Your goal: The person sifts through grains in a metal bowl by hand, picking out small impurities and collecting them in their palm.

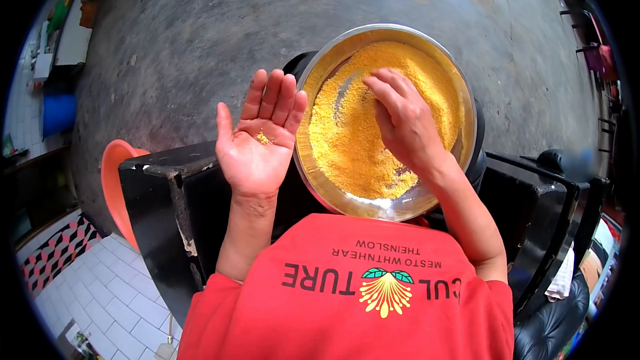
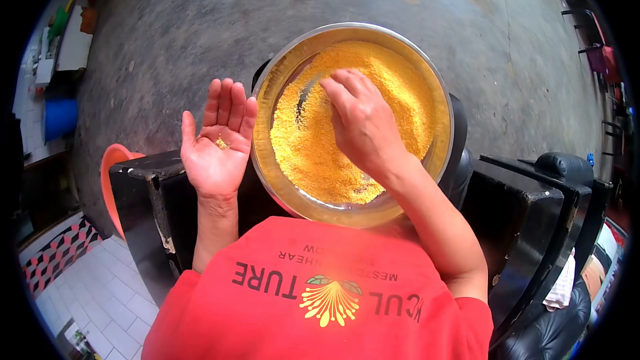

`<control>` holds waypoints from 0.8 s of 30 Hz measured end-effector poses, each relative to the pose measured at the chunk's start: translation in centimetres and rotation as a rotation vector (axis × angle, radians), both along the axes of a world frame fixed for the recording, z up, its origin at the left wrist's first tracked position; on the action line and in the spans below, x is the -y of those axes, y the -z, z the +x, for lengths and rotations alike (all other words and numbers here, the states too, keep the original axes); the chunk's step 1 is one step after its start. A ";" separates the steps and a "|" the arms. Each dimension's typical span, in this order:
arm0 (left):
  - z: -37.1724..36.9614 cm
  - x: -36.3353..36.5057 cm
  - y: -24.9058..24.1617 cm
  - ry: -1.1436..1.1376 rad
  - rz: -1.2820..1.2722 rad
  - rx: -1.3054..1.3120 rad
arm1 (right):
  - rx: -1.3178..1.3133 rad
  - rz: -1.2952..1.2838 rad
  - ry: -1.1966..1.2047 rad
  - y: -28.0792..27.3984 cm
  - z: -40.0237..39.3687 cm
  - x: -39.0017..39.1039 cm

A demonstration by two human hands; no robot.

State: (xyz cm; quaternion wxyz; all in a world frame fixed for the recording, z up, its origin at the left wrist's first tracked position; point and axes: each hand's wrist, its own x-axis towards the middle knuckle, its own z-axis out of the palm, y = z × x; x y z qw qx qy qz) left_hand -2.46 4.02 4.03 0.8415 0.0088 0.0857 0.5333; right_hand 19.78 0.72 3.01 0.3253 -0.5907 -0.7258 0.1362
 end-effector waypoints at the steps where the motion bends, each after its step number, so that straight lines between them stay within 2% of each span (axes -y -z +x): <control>1: 0.0 0.0 -0.1 0.001 -0.004 0.003 | 0.020 -0.025 0.010 0.8 -0.3 -0.6; 4: -0.2 0.2 0.1 -0.002 -0.017 -0.006 | 0.146 -0.088 -0.125 1.1 -2.7 -0.8; 5: -0.2 0.3 0.1 -0.001 -0.012 -0.010 | 0.153 -0.057 -0.259 1.2 -3.4 -0.1; 6: -0.3 0.3 0.1 0.001 -0.008 -0.013 | 0.138 -0.030 -0.381 0.1 -3.8 0.6; 8: -0.3 0.3 0.2 0.014 0.021 -0.028 | -0.077 -0.122 -0.591 -0.5 -3.3 2.4; 11: -0.4 0.1 0.4 0.029 0.073 -0.053 | -0.125 -0.140 -0.533 -1.1 -0.5 5.2; 14: -0.2 0.0 0.4 0.031 0.080 -0.049 | -0.137 -0.330 -0.436 -2.3 1.3 7.2; 20: 0.0 0.4 0.2 0.024 0.106 -0.052 | -0.611 -0.764 -0.500 -3.9 -2.7 5.4; 21: 0.0 0.5 0.1 0.021 0.100 -0.061 | -0.503 -0.546 -0.467 -0.9 -3.4 5.5; 22: 0.0 0.5 0.0 0.018 0.094 -0.069 | -0.536 -0.348 -0.317 -0.3 -4.1 5.6; 24: -0.2 0.6 0.0 0.016 0.088 -0.068 | -0.528 -0.248 -0.127 -0.3 -3.2 4.7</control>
